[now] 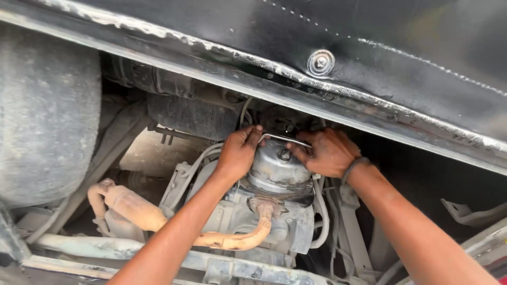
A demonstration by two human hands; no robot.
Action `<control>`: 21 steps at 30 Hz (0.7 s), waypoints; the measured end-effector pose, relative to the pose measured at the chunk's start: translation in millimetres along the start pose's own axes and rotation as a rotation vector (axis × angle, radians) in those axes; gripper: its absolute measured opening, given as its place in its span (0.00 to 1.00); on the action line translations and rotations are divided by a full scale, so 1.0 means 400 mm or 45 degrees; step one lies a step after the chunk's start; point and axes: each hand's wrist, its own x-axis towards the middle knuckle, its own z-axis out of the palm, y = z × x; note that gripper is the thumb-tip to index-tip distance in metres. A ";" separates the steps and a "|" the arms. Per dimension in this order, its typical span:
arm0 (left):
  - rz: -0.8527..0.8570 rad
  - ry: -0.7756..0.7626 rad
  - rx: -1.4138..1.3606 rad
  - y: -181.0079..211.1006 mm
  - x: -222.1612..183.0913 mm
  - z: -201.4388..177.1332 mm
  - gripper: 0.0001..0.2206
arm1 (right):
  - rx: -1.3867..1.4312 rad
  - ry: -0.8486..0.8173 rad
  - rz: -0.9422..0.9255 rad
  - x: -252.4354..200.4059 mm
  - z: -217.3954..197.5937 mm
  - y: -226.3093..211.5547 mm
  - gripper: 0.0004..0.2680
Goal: Repairing or adjusting the engine components of an auto-rickshaw using tools.
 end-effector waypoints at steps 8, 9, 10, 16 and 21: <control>-0.050 -0.163 -0.174 -0.043 0.068 -0.026 0.14 | -0.050 0.124 0.168 -0.078 -0.102 -0.145 0.14; -0.050 -0.168 -0.178 -0.028 0.064 -0.030 0.14 | -0.053 0.122 0.173 -0.081 -0.092 -0.150 0.14; -0.106 -0.207 -0.200 -0.014 0.062 -0.032 0.13 | -0.035 0.138 0.173 -0.084 -0.081 -0.155 0.14; -0.304 -0.366 -0.205 0.038 0.044 -0.064 0.13 | -0.071 0.146 0.142 -0.108 -0.084 -0.217 0.08; -0.328 -0.460 -0.302 0.026 0.056 -0.077 0.13 | -0.287 0.008 0.195 -0.109 -0.073 -0.266 0.06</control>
